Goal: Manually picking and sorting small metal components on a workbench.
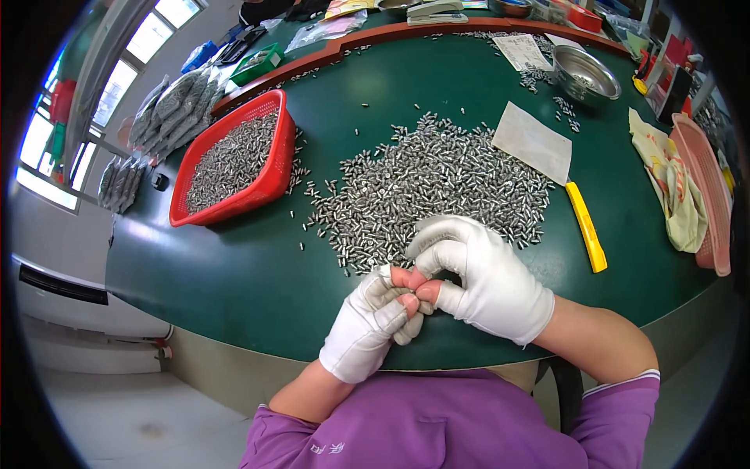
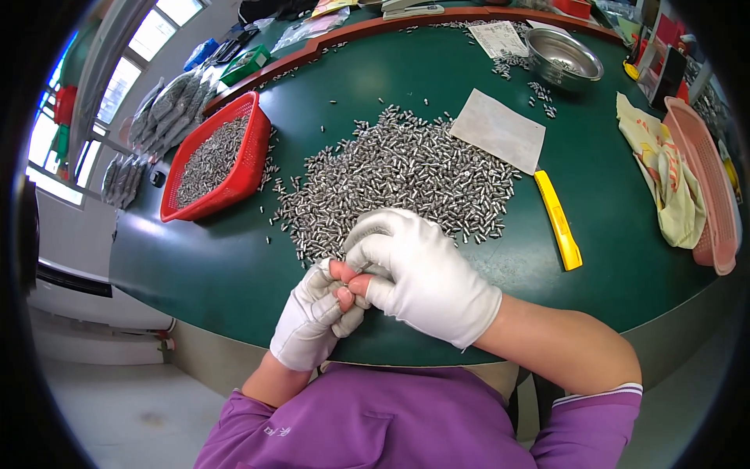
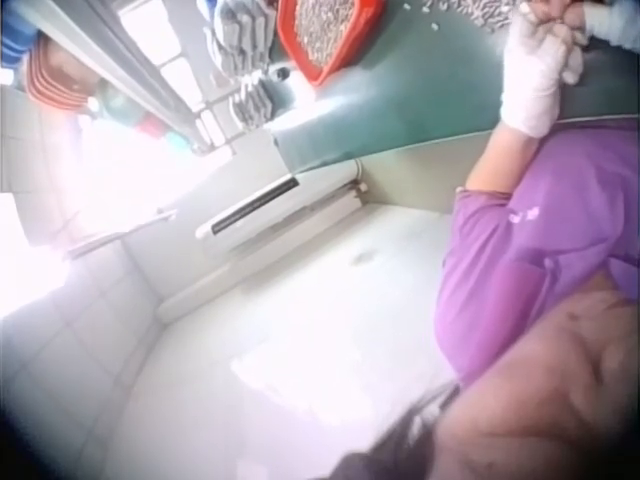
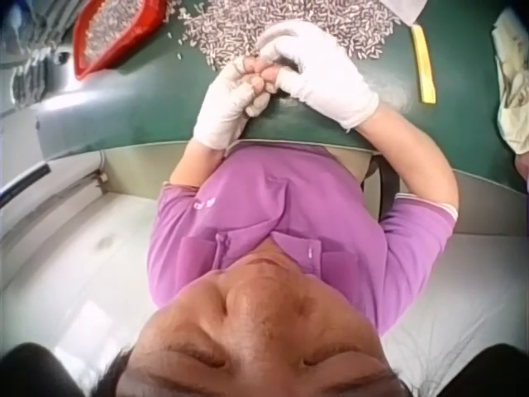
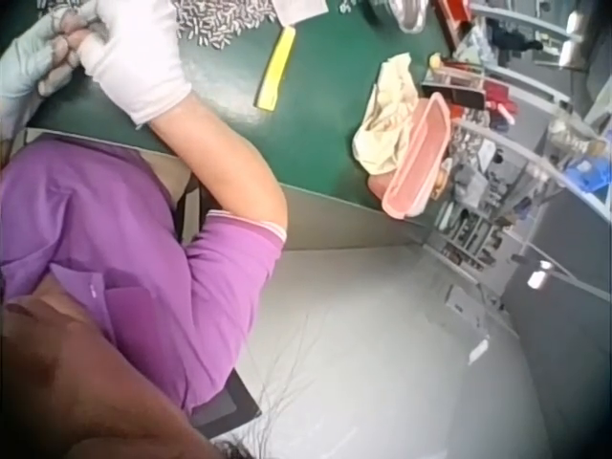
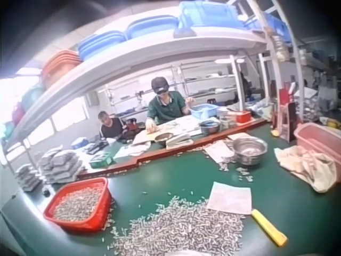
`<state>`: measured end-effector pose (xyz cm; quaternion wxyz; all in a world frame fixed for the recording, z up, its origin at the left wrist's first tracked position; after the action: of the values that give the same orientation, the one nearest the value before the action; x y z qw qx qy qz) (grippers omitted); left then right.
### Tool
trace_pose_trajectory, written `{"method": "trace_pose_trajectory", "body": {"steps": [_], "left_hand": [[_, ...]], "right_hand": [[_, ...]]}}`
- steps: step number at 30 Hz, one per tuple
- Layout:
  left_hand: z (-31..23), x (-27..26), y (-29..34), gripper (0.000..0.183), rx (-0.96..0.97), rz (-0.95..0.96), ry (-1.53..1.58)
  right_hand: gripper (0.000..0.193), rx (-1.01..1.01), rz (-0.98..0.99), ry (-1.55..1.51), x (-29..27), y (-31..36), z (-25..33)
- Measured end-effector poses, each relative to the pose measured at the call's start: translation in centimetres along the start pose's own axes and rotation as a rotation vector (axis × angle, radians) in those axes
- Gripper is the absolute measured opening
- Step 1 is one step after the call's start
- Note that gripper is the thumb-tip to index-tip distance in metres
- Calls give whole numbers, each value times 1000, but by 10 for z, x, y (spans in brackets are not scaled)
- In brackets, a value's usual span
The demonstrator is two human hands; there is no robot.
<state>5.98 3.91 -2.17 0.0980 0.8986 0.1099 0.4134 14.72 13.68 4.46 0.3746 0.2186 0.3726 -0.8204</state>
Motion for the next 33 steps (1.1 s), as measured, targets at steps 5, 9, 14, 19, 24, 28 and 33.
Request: {"method": "trace_pose_trajectory", "body": {"steps": [5, 9, 14, 19, 24, 28, 33], "left_hand": [[-1, -3, 1, 10, 3, -11, 7], [-2, -1, 1, 7, 6, -6, -3], [-2, 0, 1, 8, -3, 0, -32], [-2, 2, 2, 9, -3, 2, -57], [-3, 1, 4, 10, 3, -63, -129], [-4, 0, 3, 11, 22, -34, -92], [-7, 0, 1, 11, 51, -17, -169]], "right_hand": [[17, 7, 3, -3, -3, -1, 0], [17, -63, -42, 50, -6, -1, 3], [17, -105, -39, 71, -8, -1, 6], [15, -65, -74, 90, -9, 0, 6], [17, -116, -6, 96, -8, 0, 8], [20, -125, -4, 107, -7, 0, 8], [13, -71, -48, 174, -9, 0, 3]]}}
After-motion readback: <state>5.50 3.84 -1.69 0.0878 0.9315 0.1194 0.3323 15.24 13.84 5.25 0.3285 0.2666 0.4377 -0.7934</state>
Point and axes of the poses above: each hand's wrist, its own y-axis away from the middle knuckle, its own x-axis out of the palm, z = x × y, the point moved 8 cm from there along -y, towards the middle knuckle, and after that the axes turned 14 degrees about y, right-handed, at the moved point
